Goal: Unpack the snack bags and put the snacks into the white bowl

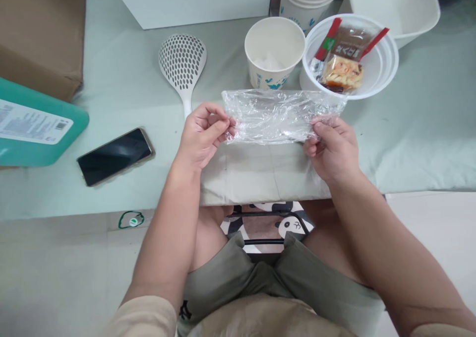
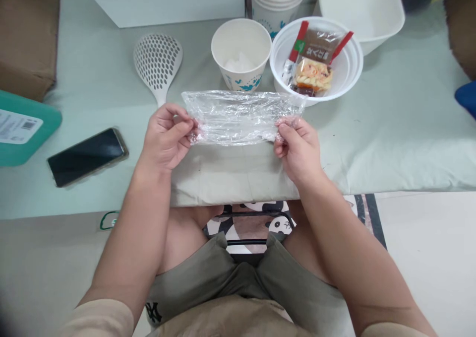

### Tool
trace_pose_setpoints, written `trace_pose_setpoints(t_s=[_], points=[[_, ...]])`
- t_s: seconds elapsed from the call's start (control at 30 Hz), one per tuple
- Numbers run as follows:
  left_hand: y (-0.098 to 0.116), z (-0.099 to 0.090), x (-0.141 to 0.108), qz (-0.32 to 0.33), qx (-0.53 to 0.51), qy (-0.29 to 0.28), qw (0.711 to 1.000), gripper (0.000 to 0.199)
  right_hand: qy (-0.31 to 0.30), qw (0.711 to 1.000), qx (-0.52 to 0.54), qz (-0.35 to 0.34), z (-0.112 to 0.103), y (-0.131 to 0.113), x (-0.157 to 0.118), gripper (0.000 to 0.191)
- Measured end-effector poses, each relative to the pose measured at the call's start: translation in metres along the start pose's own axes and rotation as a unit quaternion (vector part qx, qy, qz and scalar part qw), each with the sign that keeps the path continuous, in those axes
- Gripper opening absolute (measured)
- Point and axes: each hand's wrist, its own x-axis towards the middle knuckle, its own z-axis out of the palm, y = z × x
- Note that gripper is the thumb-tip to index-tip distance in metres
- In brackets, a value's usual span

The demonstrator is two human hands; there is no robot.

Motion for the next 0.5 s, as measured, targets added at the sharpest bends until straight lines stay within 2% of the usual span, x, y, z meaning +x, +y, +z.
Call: trace_pose_setpoints(t_s=[0.1, 0.17, 0.37, 0.5], points=[[0.0013, 0.0033, -0.0010, 0.020, -0.028, -0.036, 0.999, 0.020, -0.003, 1.000, -0.003, 0.010, 0.0003, -0.0008, -0.0005, 0.029], [0.0008, 0.0039, -0.0007, 0.019, -0.035, -0.051, 0.998, 0.023, 0.001, 1.000, -0.003, 0.010, 0.0012, -0.0013, -0.0011, 0.029], [-0.0017, 0.0012, 0.0016, -0.009, -0.025, -0.046, 0.999, 0.045, 0.003, 1.000, -0.011, -0.003, 0.0051, -0.0013, -0.0025, 0.026], [-0.0041, 0.0007, 0.0022, -0.023, 0.008, -0.044, 0.999, 0.046, 0.005, 1.000, -0.011, -0.002, 0.0074, -0.0017, -0.0032, 0.028]])
